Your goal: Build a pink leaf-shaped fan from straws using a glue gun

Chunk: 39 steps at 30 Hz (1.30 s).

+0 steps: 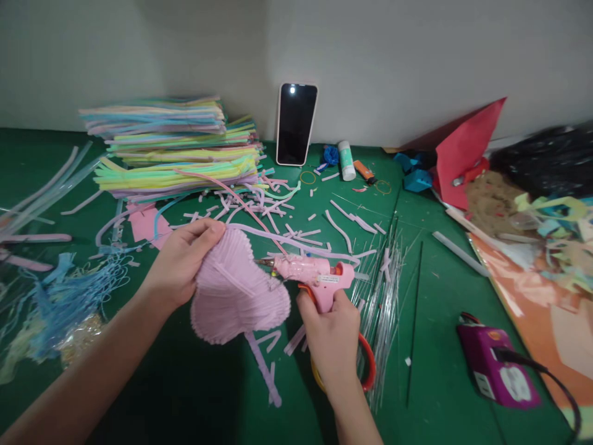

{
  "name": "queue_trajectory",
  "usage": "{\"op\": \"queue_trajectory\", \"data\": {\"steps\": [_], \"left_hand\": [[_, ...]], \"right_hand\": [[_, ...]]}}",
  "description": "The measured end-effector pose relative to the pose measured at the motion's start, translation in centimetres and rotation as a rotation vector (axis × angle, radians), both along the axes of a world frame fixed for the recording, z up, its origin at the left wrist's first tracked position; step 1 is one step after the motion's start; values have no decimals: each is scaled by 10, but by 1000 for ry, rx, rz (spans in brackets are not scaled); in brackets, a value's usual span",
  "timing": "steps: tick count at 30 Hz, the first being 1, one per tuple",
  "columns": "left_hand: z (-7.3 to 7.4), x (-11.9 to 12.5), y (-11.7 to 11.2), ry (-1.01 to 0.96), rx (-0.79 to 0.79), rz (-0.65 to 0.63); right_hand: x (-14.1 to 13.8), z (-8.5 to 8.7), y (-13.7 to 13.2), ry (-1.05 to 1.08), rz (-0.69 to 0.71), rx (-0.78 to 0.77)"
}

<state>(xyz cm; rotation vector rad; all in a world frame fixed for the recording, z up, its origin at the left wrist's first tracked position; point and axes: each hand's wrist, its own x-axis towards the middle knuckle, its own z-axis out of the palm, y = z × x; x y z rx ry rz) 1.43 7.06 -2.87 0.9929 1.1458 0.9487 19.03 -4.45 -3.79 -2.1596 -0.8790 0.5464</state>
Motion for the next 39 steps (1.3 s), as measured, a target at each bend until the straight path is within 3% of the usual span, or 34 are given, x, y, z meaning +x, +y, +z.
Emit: {"op": "queue_trajectory", "data": {"steps": [19, 26, 39], "left_hand": [[6, -9, 3, 148, 132, -31], [13, -8, 3, 156, 130, -60], [13, -10, 5, 155, 103, -61]], "right_hand": [[1, 0, -1, 12, 13, 5], [2, 1, -5, -14, 36, 3], [7, -5, -9, -57, 57, -25]]}}
